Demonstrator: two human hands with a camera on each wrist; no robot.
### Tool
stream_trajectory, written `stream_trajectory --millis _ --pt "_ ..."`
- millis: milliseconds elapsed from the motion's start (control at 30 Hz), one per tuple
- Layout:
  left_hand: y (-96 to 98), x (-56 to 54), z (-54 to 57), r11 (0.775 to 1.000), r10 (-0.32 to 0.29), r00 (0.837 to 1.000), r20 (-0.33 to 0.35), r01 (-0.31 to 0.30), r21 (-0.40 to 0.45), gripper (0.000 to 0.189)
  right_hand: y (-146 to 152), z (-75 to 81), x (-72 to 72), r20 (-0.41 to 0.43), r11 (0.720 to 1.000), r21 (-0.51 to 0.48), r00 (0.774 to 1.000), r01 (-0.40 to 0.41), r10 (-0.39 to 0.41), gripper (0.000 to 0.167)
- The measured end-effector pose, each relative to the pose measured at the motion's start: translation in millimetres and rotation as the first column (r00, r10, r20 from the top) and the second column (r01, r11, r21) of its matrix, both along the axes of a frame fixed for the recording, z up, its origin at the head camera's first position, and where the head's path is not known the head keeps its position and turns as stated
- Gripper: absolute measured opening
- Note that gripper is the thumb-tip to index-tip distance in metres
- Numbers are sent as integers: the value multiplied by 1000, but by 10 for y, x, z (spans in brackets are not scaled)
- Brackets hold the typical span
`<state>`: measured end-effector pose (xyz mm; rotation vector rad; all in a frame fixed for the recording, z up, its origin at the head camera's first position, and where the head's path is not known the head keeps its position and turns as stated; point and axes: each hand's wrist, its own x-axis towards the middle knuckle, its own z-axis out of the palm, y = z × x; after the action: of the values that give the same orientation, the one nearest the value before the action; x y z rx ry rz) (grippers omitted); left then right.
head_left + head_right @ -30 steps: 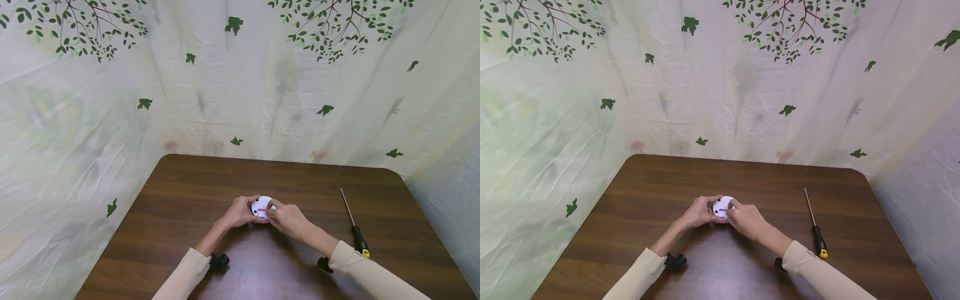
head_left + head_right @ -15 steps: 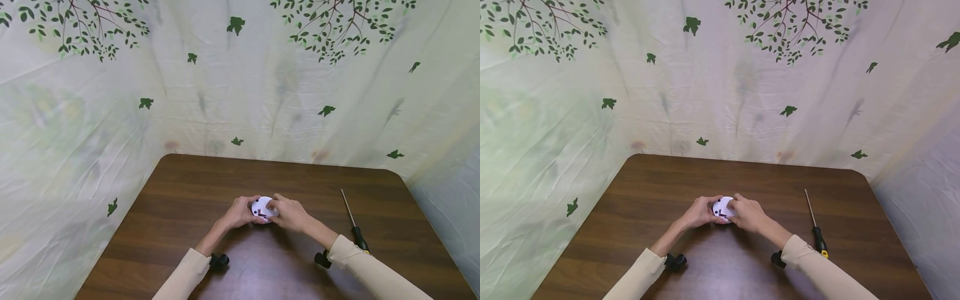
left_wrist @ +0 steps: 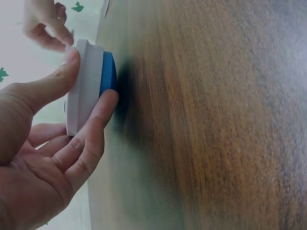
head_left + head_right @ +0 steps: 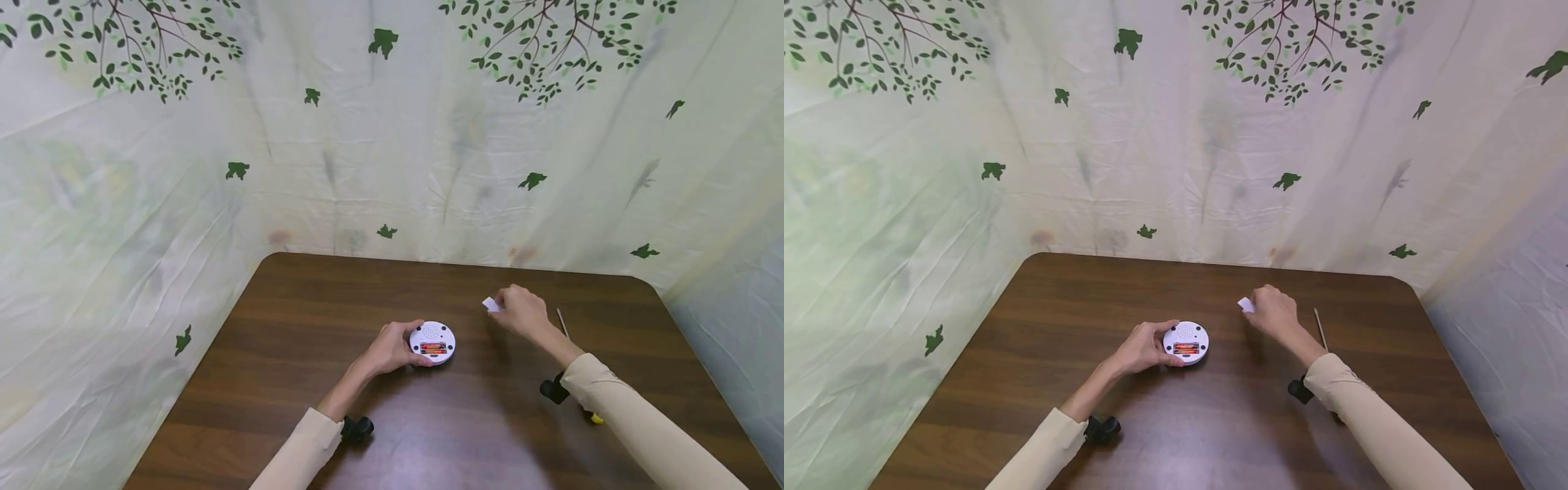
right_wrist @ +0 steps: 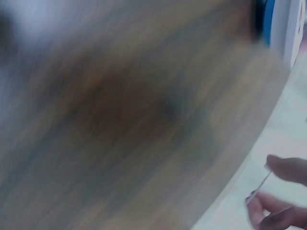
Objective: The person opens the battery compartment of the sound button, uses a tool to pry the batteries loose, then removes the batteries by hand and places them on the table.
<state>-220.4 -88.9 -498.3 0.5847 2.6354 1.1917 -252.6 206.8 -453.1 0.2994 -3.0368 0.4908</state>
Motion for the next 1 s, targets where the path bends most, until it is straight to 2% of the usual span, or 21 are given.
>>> stream_trajectory --millis 100,233,400,500,767,1000 --pt "-5 -1 -11 1000 -1 1000 7 1 -4 85 226 -15 -117 108 994 23 989 104 -106 24" --pt "-3 -2 -24 1000 2 1000 16 -2 1 86 466 -49 -233 217 976 58 951 212 -219 34" --pt "0 20 -27 1000 1 1000 28 -2 12 86 640 -97 -273 284 956 74 912 286 -295 28" --pt "2 44 -30 1000 -3 999 37 2 26 86 693 -131 -277 316 949 84 896 303 -314 32" --pt "-2 51 -42 998 -19 998 68 14 65 84 797 -202 -298 336 940 95 879 327 -339 43" --pt "-19 19 -30 997 -30 998 49 26 67 84 755 -156 -296 305 941 88 890 328 -339 36"
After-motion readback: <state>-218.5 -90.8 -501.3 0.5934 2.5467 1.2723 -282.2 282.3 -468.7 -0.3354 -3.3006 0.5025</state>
